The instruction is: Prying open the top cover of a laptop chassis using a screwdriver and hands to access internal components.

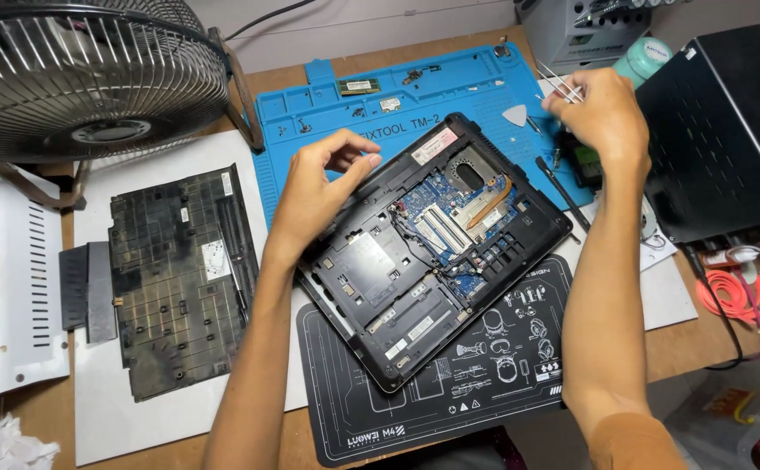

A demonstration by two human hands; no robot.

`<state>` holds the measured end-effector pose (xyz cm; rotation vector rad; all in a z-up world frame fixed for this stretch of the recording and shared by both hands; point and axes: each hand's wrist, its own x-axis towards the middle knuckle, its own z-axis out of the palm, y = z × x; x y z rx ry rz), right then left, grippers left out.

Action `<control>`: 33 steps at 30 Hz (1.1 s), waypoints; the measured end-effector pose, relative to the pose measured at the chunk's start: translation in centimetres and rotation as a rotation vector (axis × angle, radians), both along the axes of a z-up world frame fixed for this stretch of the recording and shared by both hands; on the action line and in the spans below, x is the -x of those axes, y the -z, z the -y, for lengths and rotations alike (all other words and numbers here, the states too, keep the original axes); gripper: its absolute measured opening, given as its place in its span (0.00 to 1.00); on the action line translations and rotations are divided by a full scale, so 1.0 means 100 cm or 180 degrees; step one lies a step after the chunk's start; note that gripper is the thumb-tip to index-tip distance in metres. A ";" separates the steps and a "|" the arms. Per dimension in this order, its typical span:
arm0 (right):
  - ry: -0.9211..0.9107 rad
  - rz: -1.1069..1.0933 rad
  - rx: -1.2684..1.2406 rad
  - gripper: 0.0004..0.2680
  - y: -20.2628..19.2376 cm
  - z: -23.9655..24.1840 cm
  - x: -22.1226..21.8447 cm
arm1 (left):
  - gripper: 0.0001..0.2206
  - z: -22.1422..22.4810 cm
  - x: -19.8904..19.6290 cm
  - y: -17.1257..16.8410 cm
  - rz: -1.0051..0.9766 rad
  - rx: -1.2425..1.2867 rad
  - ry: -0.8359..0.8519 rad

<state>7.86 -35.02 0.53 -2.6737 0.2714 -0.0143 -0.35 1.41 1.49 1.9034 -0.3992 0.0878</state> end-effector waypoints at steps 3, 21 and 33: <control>0.0148 0.0089 0.0069 0.08 0.024 0.022 -0.011 | 0.05 -0.002 0.000 0.000 -0.0070 0.0011 -0.0018; 0.0145 0.0246 -0.0235 0.11 0.061 0.025 -0.031 | 0.05 -0.007 0.000 -0.003 -0.0031 0.0044 -0.0058; -0.0382 0.0603 -0.0577 0.08 0.061 -0.018 -0.033 | 0.05 -0.007 0.000 -0.004 -0.0102 -0.0015 -0.0081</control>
